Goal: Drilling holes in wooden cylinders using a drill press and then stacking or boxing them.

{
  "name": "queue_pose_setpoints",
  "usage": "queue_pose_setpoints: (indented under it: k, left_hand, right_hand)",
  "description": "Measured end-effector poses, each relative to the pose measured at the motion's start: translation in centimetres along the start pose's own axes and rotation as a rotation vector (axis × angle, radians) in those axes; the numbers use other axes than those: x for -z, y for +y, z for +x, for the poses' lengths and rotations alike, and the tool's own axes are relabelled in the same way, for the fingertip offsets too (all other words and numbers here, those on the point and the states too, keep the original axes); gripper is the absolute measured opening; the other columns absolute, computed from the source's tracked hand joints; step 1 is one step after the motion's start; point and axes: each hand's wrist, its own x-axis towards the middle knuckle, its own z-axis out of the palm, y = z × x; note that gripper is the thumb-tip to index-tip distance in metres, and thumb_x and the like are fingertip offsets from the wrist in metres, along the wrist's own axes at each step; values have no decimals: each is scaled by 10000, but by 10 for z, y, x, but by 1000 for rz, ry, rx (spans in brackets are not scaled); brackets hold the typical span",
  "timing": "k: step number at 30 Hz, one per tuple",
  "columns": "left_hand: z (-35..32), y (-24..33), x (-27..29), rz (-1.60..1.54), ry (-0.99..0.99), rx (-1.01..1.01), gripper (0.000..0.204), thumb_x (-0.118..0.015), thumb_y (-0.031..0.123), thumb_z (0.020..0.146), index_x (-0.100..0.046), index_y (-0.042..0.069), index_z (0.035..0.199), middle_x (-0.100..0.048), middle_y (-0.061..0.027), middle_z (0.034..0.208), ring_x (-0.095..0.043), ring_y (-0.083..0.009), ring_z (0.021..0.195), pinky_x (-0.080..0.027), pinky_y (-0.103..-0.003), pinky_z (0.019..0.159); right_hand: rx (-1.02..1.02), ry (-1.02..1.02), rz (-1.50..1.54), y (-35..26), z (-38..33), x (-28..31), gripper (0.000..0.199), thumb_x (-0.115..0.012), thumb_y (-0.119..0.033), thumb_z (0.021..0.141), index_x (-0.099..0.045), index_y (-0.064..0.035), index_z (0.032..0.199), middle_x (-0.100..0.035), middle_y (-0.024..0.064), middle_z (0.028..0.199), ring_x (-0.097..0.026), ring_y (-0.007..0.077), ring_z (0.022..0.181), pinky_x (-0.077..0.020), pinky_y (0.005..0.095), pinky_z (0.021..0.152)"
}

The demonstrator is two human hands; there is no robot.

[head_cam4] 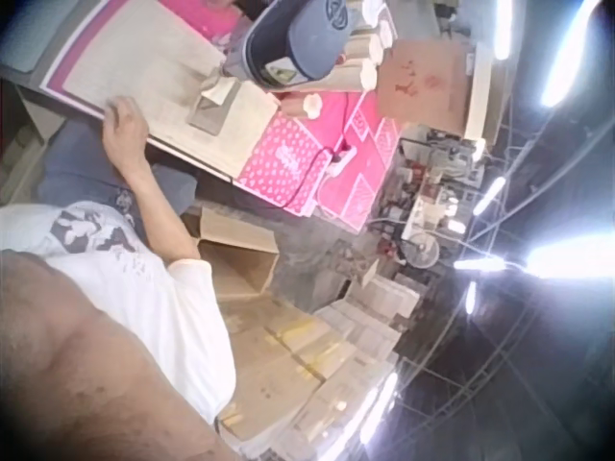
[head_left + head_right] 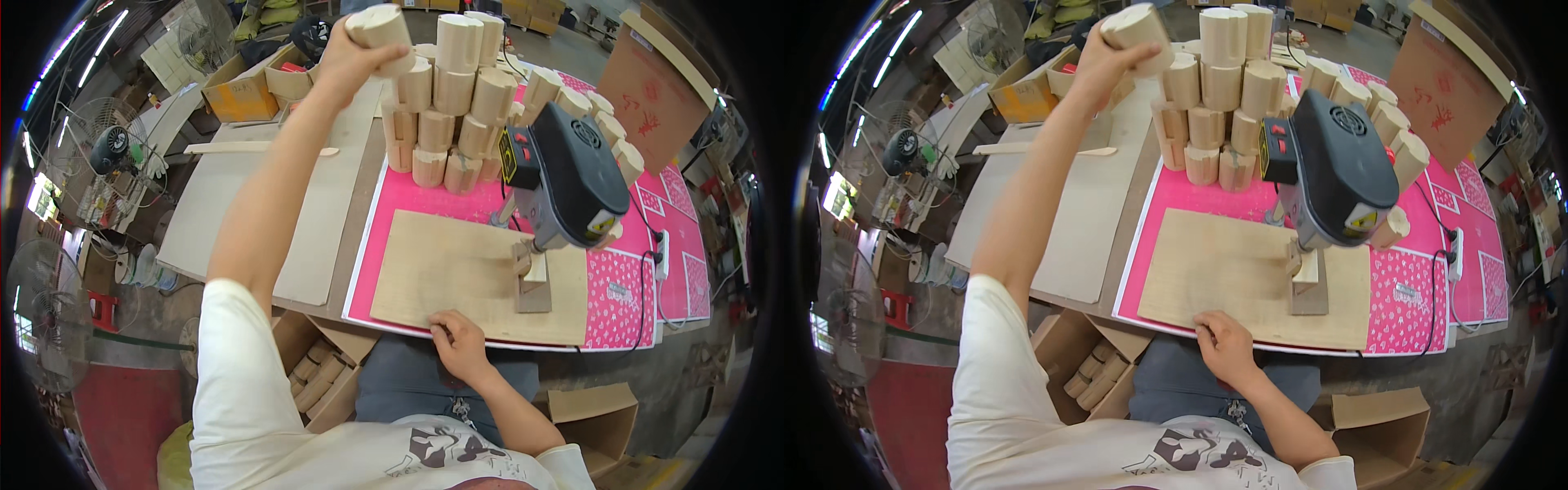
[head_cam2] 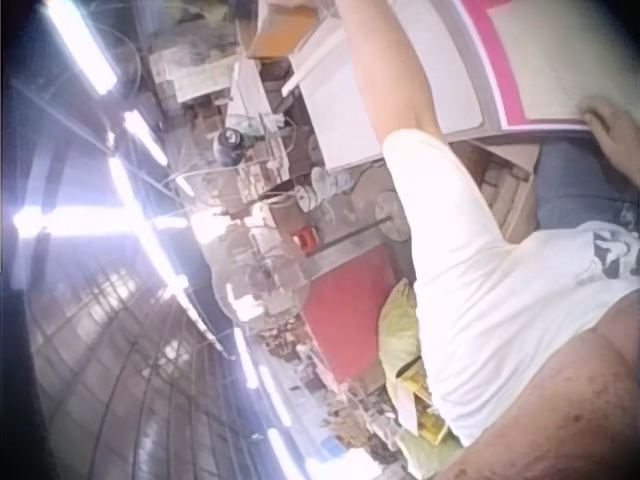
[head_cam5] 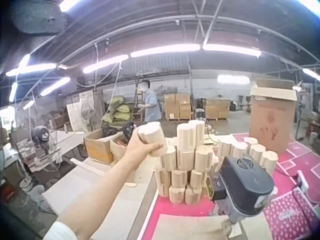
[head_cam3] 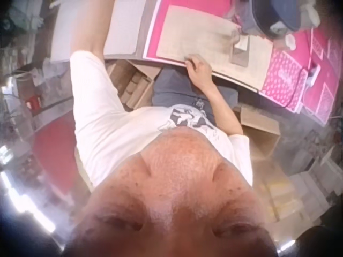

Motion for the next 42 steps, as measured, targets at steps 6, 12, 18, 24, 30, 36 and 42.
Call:
queue_pose_setpoints:
  k: [6, 12, 18, 24, 30, 36, 42]
  left_hand:
    - [110, -34, -26, -70, -139, -65, 820, -973, 90, 801, -540, 55, 1496, -691, -92, 1388, -660, -208, 1291, -548, -390, 1115]
    - [147, -94, -55, -92, -312, 8, 1123, -1038, 118, 719, -414, 8, 1645, -644, -166, 1510, -615, -296, 1403, -461, -453, 1232]
    - [135, -99, -57, -92, -413, 84, 1008, -1007, 91, 734, -483, 20, 1592, -676, -150, 1462, -631, -282, 1382, -461, -443, 1228]
    - [114, -83, -58, -12, -369, 199, 888, -994, 83, 741, -559, 24, 1513, -705, -139, 1420, -668, -266, 1325, -488, -445, 1199]
    - [111, -78, -58, 3, -351, 216, 927, -998, 78, 743, -527, 18, 1539, -701, -141, 1430, -668, -277, 1332, -493, -442, 1195]
    - [120, -93, -56, -30, -434, 238, 974, -996, 77, 762, -479, 9, 1585, -676, -155, 1472, -646, -275, 1370, -502, -438, 1197]
    - [106, -92, -55, 40, -377, 271, 955, -981, 110, 805, -469, 15, 1605, -669, -161, 1484, -660, -277, 1356, -519, -417, 1187]
  right_hand:
    - [-2, -38, 4, 0, 7, 4, 137, -707, -39, 1003, -794, -25, 1108, -793, 117, 1076, -749, 208, 788, -594, 297, 688]
    - [-46, -43, 2, 0, 13, 5, 132, -715, -26, 995, -802, -16, 1092, -796, 118, 1081, -756, 180, 782, -596, 282, 678]
    - [-25, -3, -1, -2, 12, 3, 127, -727, -18, 977, -797, -11, 1083, -796, 127, 1079, -767, 202, 795, -608, 293, 677]
    - [-4, 7, 5, 1, 10, 1, 121, -728, -16, 976, -792, -11, 1078, -794, 125, 1077, -770, 204, 816, -614, 292, 690]
    - [-12, -11, 4, 0, 9, 2, 119, -728, -23, 976, -790, -15, 1078, -793, 119, 1081, -764, 202, 815, -606, 291, 691]
    - [2, 23, -16, 1, 8, 0, 124, -722, -66, 974, -791, -41, 1074, -802, 122, 1055, -764, 284, 802, -608, 353, 708]
    - [8, 14, -65, 2, 7, -1, 123, -724, -37, 970, -797, -29, 1069, -796, 136, 1051, -780, 236, 823, -602, 300, 689]
